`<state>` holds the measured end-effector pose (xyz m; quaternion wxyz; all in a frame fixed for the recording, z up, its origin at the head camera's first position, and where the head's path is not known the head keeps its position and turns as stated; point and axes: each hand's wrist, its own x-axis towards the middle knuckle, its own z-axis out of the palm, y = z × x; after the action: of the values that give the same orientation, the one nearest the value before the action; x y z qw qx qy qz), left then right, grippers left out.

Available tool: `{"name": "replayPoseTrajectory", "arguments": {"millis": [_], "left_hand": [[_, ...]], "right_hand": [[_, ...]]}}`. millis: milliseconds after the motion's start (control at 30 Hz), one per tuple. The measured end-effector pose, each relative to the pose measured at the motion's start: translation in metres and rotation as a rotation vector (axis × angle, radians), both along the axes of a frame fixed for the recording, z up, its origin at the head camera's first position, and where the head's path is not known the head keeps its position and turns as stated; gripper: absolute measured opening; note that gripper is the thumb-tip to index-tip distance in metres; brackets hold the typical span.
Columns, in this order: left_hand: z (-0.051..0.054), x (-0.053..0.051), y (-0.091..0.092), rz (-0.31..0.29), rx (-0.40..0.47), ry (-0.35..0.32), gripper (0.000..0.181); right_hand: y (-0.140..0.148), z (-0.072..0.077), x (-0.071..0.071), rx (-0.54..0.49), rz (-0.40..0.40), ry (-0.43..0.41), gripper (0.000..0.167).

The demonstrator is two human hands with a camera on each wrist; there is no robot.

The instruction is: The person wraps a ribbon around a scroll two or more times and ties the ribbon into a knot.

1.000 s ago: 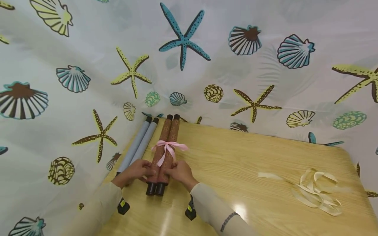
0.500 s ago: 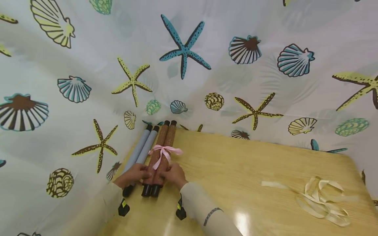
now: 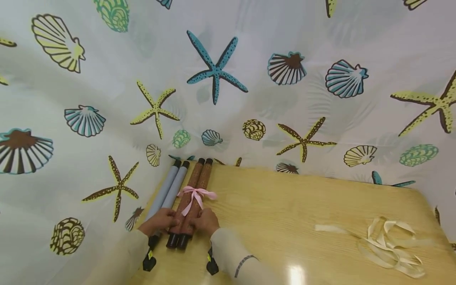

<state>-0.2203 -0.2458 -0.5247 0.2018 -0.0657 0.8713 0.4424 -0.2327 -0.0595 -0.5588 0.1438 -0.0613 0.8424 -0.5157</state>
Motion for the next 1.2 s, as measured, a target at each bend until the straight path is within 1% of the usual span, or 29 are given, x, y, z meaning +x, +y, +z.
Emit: {"name": "replayPoseTrajectory", "arguments": {"millis": [100,167,267,367,500,600,667,767,833,900,967,1000,1033,1100,1133,1200], "left_hand": [[-0.005,0.005,-0.001,-0.008,-0.012,-0.015,0.008],[-0.005,0.006,0.000,-0.005,-0.004,-0.009,0.007],[-0.004,0.006,0.001,-0.007,-0.010,-0.001,0.009],[-0.003,0.006,0.002,-0.008,-0.034,0.001,0.009],[-0.005,0.006,0.003,-0.006,-0.058,0.003,0.013],[-0.009,0.006,0.004,0.012,-0.056,0.005,0.020],[-0.011,0.006,0.004,0.024,-0.062,0.014,0.022],[-0.014,0.006,0.003,0.045,-0.067,0.026,0.020],[-0.014,0.006,0.003,0.052,-0.083,0.044,0.022],[-0.016,0.008,0.005,0.052,-0.101,0.061,0.021],[-0.015,0.010,0.006,0.046,-0.127,0.082,0.019],[-0.015,0.010,0.007,0.045,-0.141,0.095,0.018],[-0.014,0.011,0.008,0.044,-0.154,0.106,0.016],[-0.014,0.011,0.007,0.050,-0.177,0.122,0.005],[-0.015,0.010,0.008,0.054,-0.187,0.129,0.007],[-0.015,0.009,0.009,0.069,-0.216,0.150,0.018]], "right_hand": [[-0.001,-0.005,0.006,-0.009,0.010,-0.034,0.047],[-0.001,-0.006,0.007,-0.017,0.001,-0.038,0.049],[-0.002,-0.009,0.007,-0.020,-0.004,-0.020,0.050],[-0.004,-0.012,0.006,0.001,0.001,-0.024,0.048],[-0.006,-0.016,0.005,0.016,0.005,-0.029,0.048],[-0.006,-0.016,0.006,-0.003,0.007,-0.034,0.050],[-0.005,-0.016,0.007,-0.018,0.010,-0.031,0.050],[-0.003,-0.012,0.009,-0.065,0.021,-0.060,0.045],[-0.001,-0.009,0.010,-0.095,0.036,-0.076,0.036],[0.004,-0.006,0.012,-0.126,0.042,-0.108,0.026],[0.010,-0.004,0.012,-0.150,0.047,-0.121,0.016],[0.013,-0.003,0.012,-0.157,0.046,-0.129,0.016],[0.017,-0.001,0.012,-0.164,0.042,-0.140,0.021],[0.024,0.001,0.011,-0.157,0.043,-0.151,0.033],[0.029,0.002,0.010,-0.150,0.044,-0.154,0.037],[0.039,0.004,0.009,-0.134,0.044,-0.164,0.041]]}}
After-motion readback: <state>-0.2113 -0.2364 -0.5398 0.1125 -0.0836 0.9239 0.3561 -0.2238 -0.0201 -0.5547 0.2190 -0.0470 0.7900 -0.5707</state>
